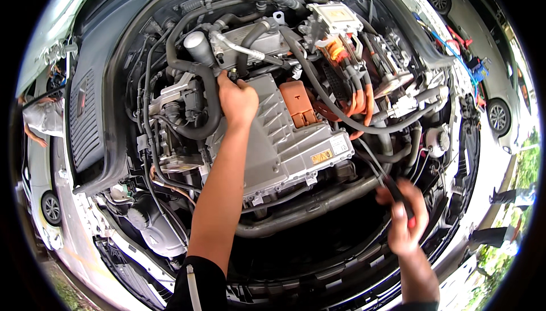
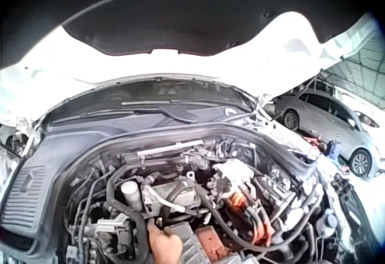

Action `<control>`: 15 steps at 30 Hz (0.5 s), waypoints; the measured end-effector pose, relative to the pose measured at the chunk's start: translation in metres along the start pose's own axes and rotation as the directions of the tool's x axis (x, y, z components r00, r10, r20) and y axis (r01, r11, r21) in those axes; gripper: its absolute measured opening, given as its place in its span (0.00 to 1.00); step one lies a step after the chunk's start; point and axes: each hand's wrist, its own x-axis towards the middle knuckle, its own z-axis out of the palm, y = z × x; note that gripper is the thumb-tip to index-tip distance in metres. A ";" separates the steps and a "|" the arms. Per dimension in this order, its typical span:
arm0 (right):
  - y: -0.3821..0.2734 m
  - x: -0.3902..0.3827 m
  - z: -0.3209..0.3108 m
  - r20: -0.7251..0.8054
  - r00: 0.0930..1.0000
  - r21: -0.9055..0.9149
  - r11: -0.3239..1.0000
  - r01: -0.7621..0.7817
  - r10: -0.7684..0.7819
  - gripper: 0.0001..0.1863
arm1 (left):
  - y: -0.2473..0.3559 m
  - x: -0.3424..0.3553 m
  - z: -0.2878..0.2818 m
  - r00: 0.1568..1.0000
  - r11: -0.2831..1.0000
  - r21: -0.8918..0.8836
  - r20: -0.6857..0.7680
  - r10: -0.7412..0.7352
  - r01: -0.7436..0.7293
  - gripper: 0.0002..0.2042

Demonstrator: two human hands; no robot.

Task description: The person works on a white car with its hood open, using a screwdriver and wrenches to manipulate components within the engine bay. They connect and disconnect hoses and wires, retrieve tools from a red cart, and tighten bolts on various engine parts.

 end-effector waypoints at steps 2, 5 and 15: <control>-0.007 -0.067 -0.035 -0.034 0.999 -0.158 0.987 -0.021 0.016 0.21 | 0.002 -0.003 0.000 0.998 0.996 0.082 0.055 0.041 -0.046 0.21; -0.014 -0.145 -0.067 -0.082 0.996 -0.369 0.929 -0.008 -0.024 0.22 | -0.012 -0.002 -0.002 0.983 0.965 0.188 0.051 0.174 -0.181 0.19; 0.011 -0.324 -0.122 -0.037 0.979 -0.663 0.728 -0.173 0.199 0.16 | -0.027 0.000 -0.026 0.939 0.952 0.117 0.238 0.250 -0.283 0.17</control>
